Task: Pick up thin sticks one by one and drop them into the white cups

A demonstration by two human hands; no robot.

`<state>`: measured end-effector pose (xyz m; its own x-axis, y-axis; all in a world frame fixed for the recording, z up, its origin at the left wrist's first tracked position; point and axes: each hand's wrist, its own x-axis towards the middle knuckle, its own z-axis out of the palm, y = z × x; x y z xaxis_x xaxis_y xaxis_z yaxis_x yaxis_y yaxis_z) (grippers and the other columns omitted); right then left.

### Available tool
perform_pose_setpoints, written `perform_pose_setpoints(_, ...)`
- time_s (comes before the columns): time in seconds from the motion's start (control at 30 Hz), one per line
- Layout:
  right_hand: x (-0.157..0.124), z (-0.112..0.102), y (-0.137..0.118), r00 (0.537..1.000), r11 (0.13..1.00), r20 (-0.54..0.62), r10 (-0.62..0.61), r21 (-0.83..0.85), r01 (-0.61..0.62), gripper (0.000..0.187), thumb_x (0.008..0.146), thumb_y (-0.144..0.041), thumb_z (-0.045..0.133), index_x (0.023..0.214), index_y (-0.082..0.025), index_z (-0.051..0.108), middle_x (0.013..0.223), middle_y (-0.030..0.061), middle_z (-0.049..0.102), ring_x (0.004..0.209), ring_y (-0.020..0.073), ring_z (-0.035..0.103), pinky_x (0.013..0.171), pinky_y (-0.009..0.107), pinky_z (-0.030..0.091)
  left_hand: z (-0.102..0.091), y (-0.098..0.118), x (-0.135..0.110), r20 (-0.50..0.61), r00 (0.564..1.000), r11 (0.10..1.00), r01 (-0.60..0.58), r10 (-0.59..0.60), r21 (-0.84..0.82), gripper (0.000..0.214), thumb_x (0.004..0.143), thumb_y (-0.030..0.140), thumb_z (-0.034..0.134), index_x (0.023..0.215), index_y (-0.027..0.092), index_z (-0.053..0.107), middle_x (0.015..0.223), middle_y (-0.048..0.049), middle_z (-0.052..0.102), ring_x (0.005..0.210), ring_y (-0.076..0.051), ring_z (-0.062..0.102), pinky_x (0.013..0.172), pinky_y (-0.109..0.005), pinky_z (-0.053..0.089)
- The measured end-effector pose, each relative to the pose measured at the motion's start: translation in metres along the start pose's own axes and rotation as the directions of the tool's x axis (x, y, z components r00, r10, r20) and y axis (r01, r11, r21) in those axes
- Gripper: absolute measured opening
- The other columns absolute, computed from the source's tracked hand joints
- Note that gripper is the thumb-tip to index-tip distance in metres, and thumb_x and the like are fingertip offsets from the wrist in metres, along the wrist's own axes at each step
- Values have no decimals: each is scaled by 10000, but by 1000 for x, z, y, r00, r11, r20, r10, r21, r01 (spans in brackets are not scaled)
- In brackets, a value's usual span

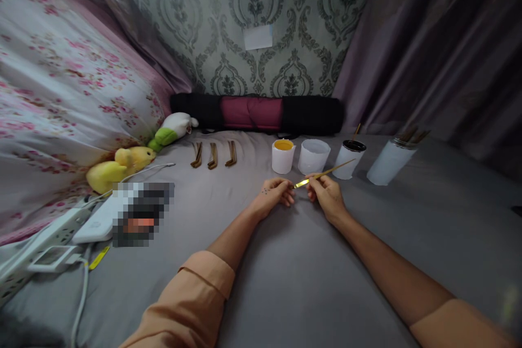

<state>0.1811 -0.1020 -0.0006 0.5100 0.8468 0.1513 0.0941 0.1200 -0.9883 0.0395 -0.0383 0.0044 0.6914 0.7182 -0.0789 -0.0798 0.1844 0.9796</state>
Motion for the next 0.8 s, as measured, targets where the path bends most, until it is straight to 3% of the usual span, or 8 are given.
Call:
perform_pose_setpoints(0.13,0,1,-1,1000,1000,8,17,-1,-17,287,700,-407,544,834,-154,563,574,-22,502,429,72,452,382,188,360,3,1,-2,62,994,990,101,-95,-97,182,816,263,478,851,88,519,655,-52,596,486,-86,562,460,-197,440)
perform_pose_setpoints(0.33,-2,0,-4,999,999,31,42,10,-42,277,684,-399,556,813,-155,562,572,-28,493,426,66,441,380,185,346,2,2,-2,85,984,980,163,-154,-116,176,814,258,490,865,94,530,656,-41,594,485,-72,552,453,-176,418)
perform_pose_setpoints(0.53,-2,-1,-3,998,999,53,39,24,-40,277,694,-407,544,815,-159,561,564,-31,489,425,67,441,383,185,344,0,3,-3,136,979,983,165,-153,-79,187,798,265,504,887,105,545,668,-27,590,467,-57,534,417,-156,376)
perform_pose_setpoints(0.8,-4,-1,-7,998,999,44,42,4,-42,295,711,-408,536,849,-150,570,574,-28,486,418,62,430,370,181,340,0,0,-3,125,985,992,123,-117,-38,176,794,255,499,871,104,547,669,-32,597,458,-61,533,411,-165,378)
